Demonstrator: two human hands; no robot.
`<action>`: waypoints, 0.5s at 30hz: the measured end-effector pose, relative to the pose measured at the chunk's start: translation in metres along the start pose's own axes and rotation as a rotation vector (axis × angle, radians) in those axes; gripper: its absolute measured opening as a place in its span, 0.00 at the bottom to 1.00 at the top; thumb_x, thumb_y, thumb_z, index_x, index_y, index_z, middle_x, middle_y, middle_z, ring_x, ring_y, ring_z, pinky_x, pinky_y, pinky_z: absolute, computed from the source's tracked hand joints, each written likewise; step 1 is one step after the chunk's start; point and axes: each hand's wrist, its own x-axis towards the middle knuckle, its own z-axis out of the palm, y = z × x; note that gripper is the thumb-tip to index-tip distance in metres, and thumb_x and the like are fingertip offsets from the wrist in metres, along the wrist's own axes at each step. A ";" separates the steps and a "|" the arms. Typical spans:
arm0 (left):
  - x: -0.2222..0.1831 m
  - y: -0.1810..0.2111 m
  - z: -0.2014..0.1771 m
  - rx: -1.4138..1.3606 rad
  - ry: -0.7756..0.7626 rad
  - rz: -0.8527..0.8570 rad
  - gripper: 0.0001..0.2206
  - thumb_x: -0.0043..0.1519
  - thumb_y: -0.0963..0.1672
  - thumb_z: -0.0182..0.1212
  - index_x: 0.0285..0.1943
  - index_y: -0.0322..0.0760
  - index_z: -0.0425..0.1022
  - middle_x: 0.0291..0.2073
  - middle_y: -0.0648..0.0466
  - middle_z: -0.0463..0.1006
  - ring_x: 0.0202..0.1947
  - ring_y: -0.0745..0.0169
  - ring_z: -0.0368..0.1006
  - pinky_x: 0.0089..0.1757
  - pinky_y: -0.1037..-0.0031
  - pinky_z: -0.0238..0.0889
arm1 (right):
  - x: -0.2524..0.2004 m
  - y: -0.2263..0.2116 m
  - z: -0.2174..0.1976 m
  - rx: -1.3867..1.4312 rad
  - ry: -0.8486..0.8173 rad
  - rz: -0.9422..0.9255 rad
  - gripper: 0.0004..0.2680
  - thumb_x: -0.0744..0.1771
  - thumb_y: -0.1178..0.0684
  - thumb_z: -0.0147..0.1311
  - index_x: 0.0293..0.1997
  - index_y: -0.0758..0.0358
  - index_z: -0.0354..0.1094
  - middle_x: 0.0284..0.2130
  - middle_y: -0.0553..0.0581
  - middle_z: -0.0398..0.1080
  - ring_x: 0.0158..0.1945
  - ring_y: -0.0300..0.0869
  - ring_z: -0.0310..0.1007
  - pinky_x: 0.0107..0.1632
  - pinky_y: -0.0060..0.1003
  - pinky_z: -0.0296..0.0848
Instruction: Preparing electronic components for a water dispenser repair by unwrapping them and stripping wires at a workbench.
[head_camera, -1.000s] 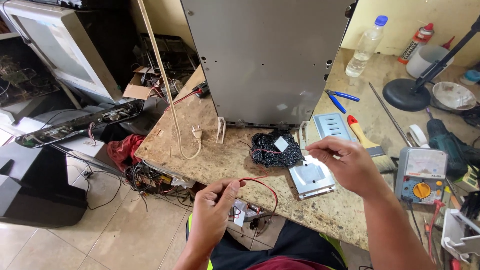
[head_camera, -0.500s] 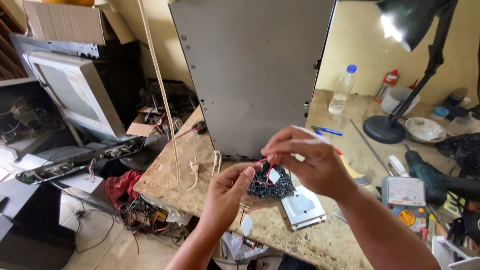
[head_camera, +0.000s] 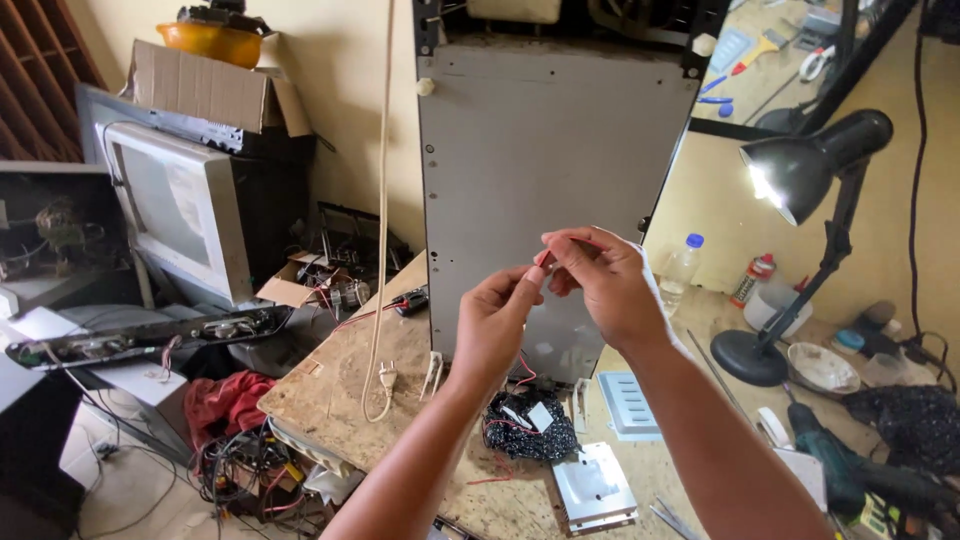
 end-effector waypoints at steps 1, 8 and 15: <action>-0.001 -0.002 0.001 -0.019 0.024 0.002 0.10 0.64 0.46 0.65 0.46 0.34 0.84 0.24 0.53 0.78 0.25 0.75 0.63 0.28 0.84 0.56 | -0.001 0.000 -0.002 -0.013 -0.028 0.004 0.06 0.70 0.55 0.57 0.45 0.67 0.76 0.30 0.63 0.78 0.26 0.43 0.77 0.34 0.36 0.80; -0.013 -0.009 -0.001 -0.151 0.020 0.023 0.08 0.64 0.45 0.65 0.44 0.35 0.84 0.23 0.55 0.77 0.30 0.75 0.67 0.33 0.83 0.60 | -0.012 -0.005 -0.013 -0.279 -0.056 -0.032 0.06 0.70 0.56 0.56 0.46 0.67 0.77 0.34 0.63 0.78 0.31 0.46 0.77 0.40 0.40 0.79; -0.025 0.006 -0.005 -0.164 -0.032 -0.017 0.08 0.66 0.45 0.64 0.45 0.36 0.84 0.29 0.52 0.79 0.34 0.73 0.68 0.39 0.78 0.63 | -0.069 -0.048 -0.040 -0.546 0.064 -0.377 0.18 0.64 0.68 0.63 0.60 0.78 0.68 0.46 0.64 0.72 0.48 0.46 0.75 0.49 0.39 0.75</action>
